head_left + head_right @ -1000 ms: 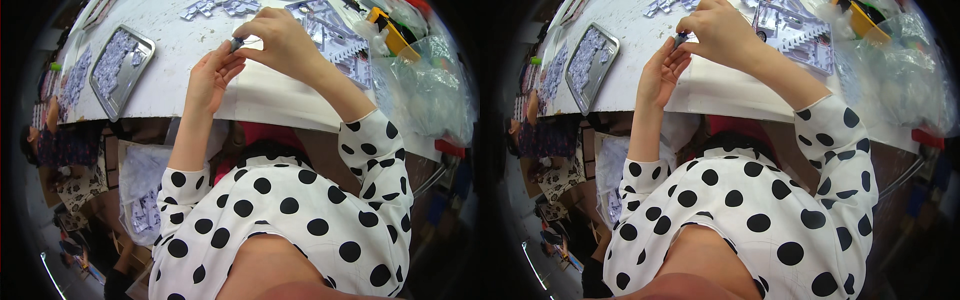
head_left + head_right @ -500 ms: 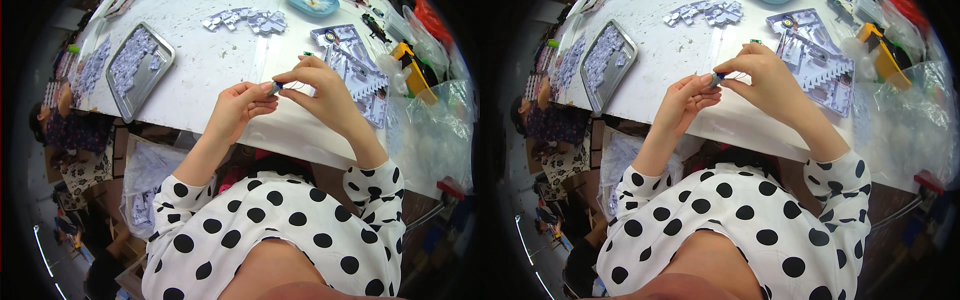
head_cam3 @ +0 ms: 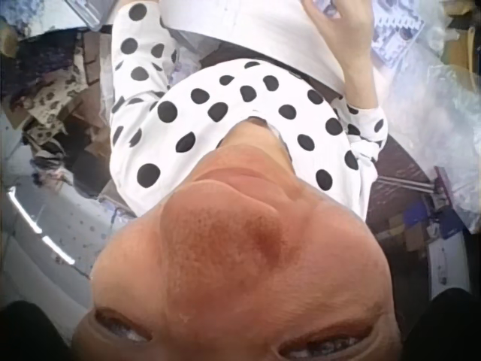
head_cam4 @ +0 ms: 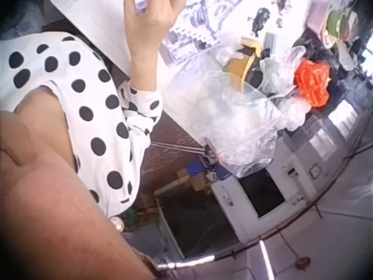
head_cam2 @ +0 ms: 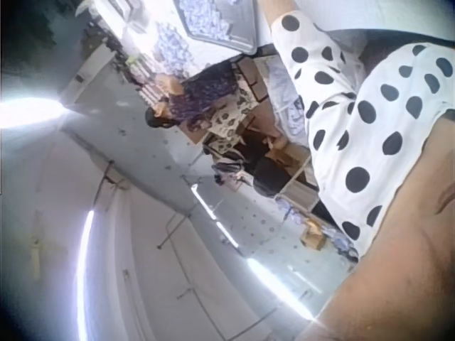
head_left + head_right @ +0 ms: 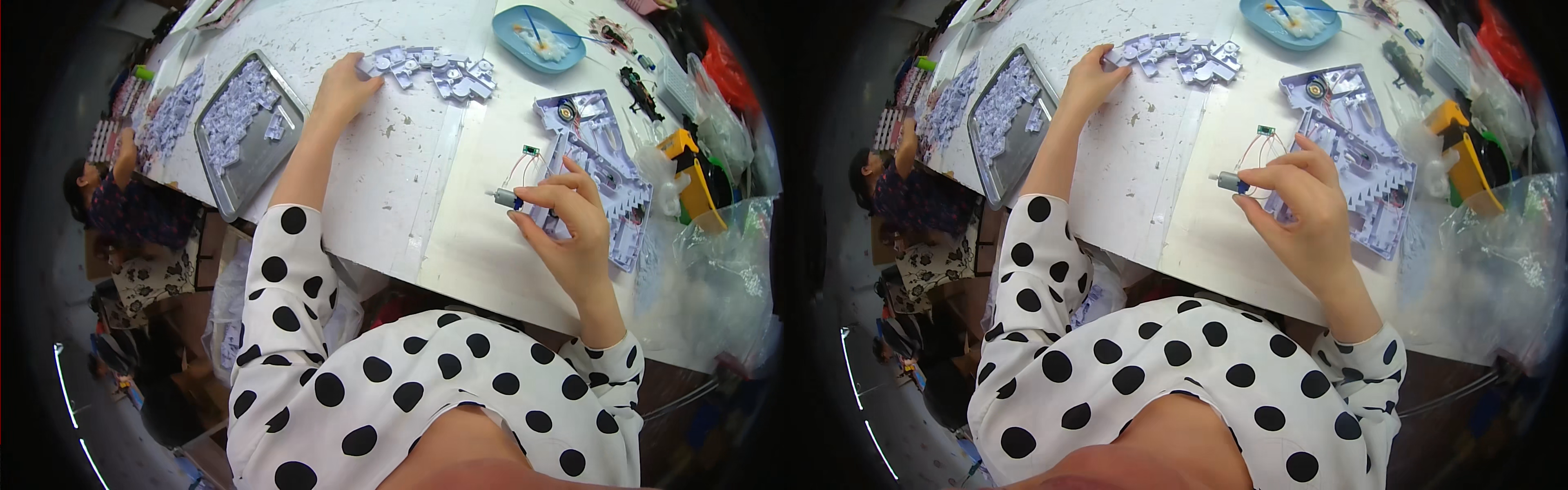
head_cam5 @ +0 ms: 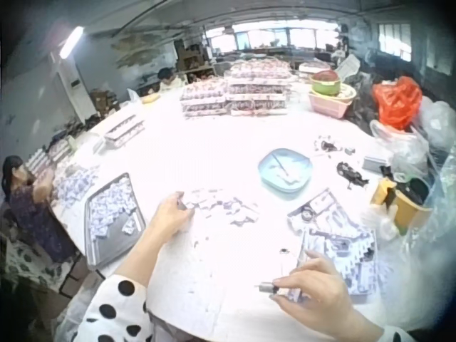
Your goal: The person assembles electronic components into a plastic housing by applying adhesive from a glue pot with a brush, then connecting wires to a circuit board and a motor.
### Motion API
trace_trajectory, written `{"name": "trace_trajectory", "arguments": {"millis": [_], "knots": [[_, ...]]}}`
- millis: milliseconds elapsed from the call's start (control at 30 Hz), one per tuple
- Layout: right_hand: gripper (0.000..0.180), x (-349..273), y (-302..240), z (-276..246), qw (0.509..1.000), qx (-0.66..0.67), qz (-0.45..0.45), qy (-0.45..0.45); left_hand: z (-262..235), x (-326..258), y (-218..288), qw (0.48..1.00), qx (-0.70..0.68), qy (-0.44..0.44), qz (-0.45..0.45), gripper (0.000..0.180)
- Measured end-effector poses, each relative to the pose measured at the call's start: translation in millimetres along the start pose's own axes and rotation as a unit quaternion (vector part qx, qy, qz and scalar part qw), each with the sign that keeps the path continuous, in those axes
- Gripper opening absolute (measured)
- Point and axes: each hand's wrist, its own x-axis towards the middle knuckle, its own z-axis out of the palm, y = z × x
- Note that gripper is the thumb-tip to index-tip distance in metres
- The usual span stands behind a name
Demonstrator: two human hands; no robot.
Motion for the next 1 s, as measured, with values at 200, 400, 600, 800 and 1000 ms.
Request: {"name": "trace_trajectory", "arguments": {"millis": [200, 400, 600, 800, 1000], "knots": [[0.028, -1.9, 8.6, 4.5, 1.000, -0.014, -0.011, 0.017, -7.1, -40.5, -13.5, 0.994, -0.086, 0.051, 0.045, 0.042], [0.028, -3.4, 9.1, 6.2, 0.997, -0.039, -0.057, 0.030, -3.7, -179.8, 24.4, 0.914, 0.004, 0.051, 0.402, 0.044], [0.029, -4.6, -0.8, 6.8, 0.991, -0.109, -0.072, -0.009, 12.6, -230.8, 54.5, 0.915, -0.031, -0.017, 0.402, 0.054], [0.029, -29.7, 16.8, 16.7, 0.991, -0.105, -0.069, 0.037, -16.1, -202.1, 39.8, 0.934, -0.183, -0.032, 0.306, 0.045], [0.029, -26.4, -3.2, 15.1, 0.990, -0.116, -0.029, 0.075, 32.4, -159.6, 22.0, 0.902, -0.148, -0.099, 0.393, 0.037]]}}
